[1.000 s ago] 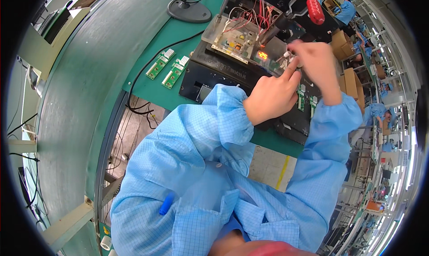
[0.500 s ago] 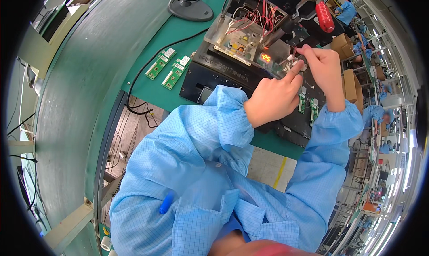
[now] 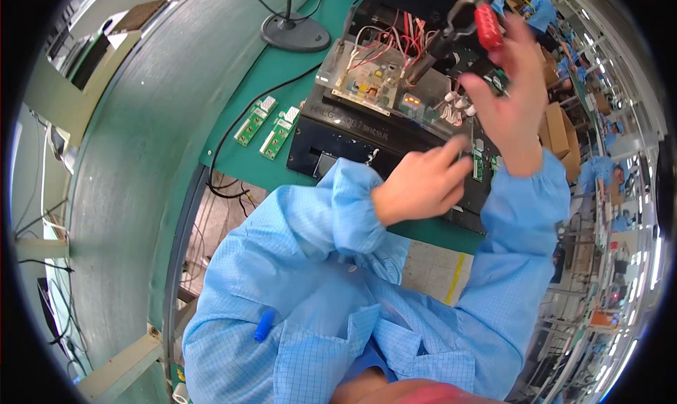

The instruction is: Assembling and testing circuit boards at a manufacturing workstation.

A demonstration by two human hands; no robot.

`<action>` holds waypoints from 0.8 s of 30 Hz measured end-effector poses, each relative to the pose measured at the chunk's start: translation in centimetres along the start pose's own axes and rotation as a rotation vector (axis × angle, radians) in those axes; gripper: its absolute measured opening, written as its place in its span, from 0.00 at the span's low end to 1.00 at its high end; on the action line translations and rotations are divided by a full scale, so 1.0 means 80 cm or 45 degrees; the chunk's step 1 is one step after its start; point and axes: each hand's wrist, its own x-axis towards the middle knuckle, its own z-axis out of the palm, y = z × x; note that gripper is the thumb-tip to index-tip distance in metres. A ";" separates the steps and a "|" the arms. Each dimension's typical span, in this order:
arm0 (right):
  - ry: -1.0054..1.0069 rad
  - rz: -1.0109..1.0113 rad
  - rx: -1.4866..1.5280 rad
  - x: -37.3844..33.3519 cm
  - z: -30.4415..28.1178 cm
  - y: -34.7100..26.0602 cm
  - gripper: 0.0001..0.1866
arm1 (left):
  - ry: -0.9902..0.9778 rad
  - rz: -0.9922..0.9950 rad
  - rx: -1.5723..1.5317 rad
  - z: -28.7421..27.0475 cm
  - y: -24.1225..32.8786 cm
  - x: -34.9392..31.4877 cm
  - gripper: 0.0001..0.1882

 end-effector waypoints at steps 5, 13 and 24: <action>0.209 -0.012 0.019 0.091 0.011 -0.007 0.12 | -0.256 0.242 0.131 -0.031 -0.023 -0.036 0.08; -0.310 0.994 0.290 0.151 0.041 0.160 0.26 | -0.115 0.029 0.701 -0.026 -0.079 0.018 0.15; 0.528 0.781 0.132 -0.164 -0.079 0.005 0.14 | -0.135 0.119 0.235 -0.053 -0.076 0.005 0.07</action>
